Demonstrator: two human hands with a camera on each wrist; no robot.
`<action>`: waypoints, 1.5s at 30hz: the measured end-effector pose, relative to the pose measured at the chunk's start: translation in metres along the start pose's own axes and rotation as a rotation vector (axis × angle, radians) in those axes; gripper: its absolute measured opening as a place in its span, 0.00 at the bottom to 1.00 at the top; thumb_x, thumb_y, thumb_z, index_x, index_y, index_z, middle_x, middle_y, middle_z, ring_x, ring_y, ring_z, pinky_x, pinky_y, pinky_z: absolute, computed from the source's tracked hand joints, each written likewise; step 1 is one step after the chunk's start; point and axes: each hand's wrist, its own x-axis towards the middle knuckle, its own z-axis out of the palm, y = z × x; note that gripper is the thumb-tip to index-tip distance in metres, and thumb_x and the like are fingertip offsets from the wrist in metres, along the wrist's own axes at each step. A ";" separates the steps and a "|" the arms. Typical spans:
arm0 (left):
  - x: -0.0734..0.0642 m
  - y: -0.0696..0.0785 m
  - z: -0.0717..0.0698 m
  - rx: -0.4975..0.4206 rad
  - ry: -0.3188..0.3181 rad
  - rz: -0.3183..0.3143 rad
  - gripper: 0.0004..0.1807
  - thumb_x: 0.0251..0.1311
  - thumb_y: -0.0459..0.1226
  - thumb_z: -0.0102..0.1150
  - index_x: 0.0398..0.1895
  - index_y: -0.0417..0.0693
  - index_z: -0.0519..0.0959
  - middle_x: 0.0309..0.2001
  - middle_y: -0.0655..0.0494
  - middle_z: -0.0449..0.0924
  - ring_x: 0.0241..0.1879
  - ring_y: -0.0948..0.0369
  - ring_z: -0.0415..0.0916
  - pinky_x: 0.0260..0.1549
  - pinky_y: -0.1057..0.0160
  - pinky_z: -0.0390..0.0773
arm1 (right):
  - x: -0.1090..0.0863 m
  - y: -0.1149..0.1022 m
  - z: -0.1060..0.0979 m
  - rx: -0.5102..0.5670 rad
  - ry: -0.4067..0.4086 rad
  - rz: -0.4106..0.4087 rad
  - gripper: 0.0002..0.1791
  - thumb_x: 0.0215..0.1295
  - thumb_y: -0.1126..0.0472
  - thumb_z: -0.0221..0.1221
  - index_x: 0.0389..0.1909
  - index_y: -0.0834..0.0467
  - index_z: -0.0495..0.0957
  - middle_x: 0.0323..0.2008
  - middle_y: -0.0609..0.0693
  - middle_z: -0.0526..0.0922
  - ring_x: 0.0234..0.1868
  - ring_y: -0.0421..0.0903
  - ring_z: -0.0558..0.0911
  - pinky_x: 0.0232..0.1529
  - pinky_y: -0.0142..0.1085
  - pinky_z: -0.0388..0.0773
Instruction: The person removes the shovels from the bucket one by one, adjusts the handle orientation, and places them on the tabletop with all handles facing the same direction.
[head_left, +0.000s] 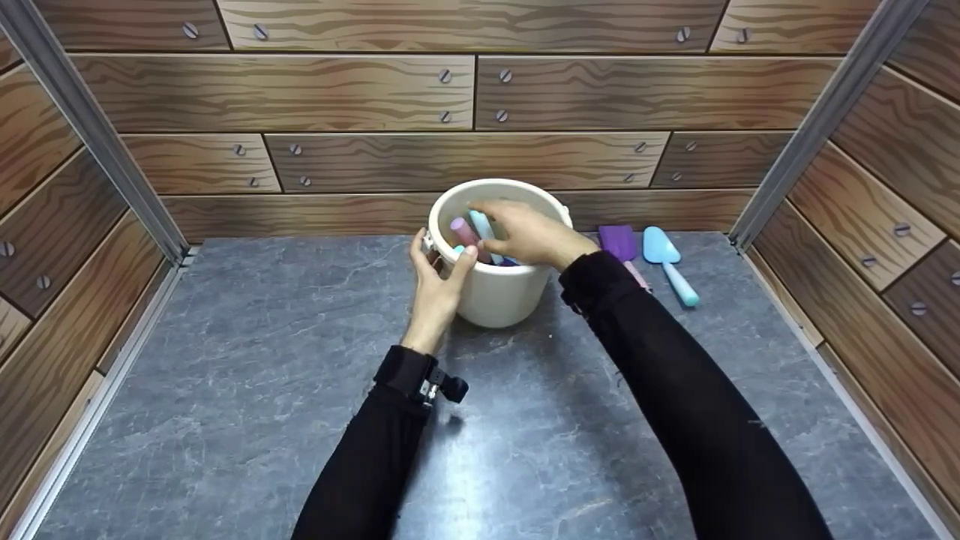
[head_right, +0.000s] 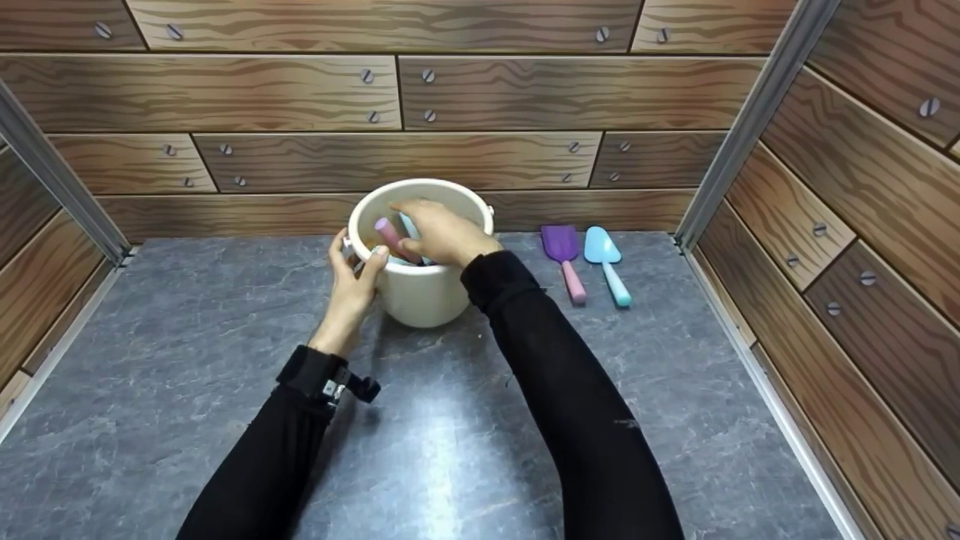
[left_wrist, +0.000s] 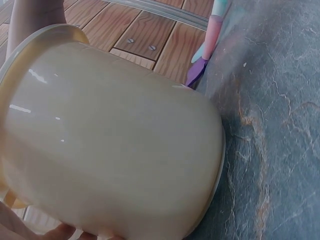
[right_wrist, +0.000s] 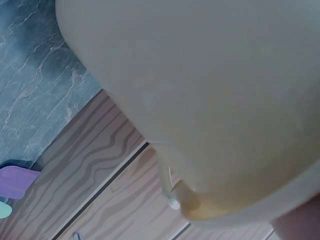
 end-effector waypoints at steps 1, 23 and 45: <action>0.000 0.000 0.000 -0.003 0.001 -0.003 0.60 0.77 0.56 0.70 0.98 0.58 0.42 0.91 0.30 0.59 0.93 0.39 0.60 0.94 0.38 0.63 | 0.002 0.001 0.003 -0.003 -0.002 -0.016 0.42 0.84 0.51 0.68 0.92 0.60 0.66 0.85 0.62 0.79 0.85 0.62 0.79 0.90 0.57 0.74; 0.001 -0.002 0.000 0.003 0.012 0.025 0.59 0.75 0.54 0.70 0.97 0.55 0.43 0.89 0.29 0.63 0.90 0.38 0.64 0.92 0.40 0.66 | -0.006 -0.035 -0.006 0.217 -0.044 -0.055 0.26 0.84 0.60 0.68 0.77 0.63 0.80 0.70 0.62 0.89 0.73 0.59 0.89 0.81 0.48 0.84; 0.001 -0.002 0.000 0.022 0.011 0.020 0.60 0.75 0.55 0.69 0.98 0.54 0.43 0.90 0.28 0.61 0.91 0.37 0.62 0.92 0.38 0.66 | 0.012 0.008 0.011 0.164 0.027 0.007 0.20 0.89 0.55 0.64 0.72 0.60 0.81 0.67 0.59 0.89 0.76 0.59 0.87 0.83 0.54 0.82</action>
